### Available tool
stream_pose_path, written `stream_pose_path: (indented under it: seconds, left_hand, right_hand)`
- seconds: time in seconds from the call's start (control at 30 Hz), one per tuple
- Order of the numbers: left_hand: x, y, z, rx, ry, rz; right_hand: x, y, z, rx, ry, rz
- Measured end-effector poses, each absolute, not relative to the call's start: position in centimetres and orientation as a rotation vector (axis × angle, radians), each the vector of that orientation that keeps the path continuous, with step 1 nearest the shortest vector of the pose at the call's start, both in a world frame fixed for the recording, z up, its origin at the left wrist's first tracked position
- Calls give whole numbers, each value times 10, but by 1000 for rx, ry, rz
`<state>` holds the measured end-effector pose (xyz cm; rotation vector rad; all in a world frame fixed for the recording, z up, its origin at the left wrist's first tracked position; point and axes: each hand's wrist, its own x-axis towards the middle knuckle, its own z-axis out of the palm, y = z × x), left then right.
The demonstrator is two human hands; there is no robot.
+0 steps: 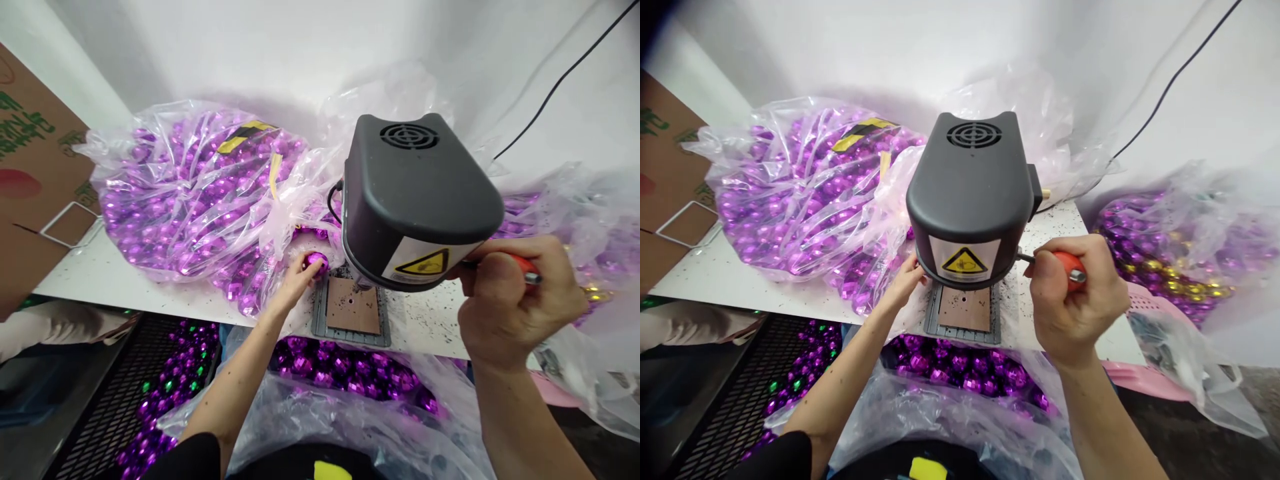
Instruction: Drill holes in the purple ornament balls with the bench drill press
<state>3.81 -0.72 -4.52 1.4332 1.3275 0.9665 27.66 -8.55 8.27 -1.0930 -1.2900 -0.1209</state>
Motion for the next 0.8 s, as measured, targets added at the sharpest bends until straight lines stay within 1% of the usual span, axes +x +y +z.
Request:
stream_pose_path:
  seconds: [0.07,0.17,0.33,0.43,0.67,0.8]
  left_hand:
    - [38,-25,-43,1220,1144,908]
    - [45,-44,-42,1190,1085,851]
    - [61,-58,-45,1534,1213,871]
    - [68,-63,-45,1725,1311,822]
    - [78,-74,-54,2096,1246,859]
    - [86,-80,-62,2202,1270,896]
  right_hand:
    - [275,-83,84,-1069,-1276,-123]
    - [273,-80,86,-1034,-1258,-117]
    - [275,-82,88,-1068,-1290,-118]
    - [276,-83,87,-1085,-1294,-123]
    - [276,-83,86,-1082,-1283,-111]
    - [276,-84,86,-1091,-1282,-111]
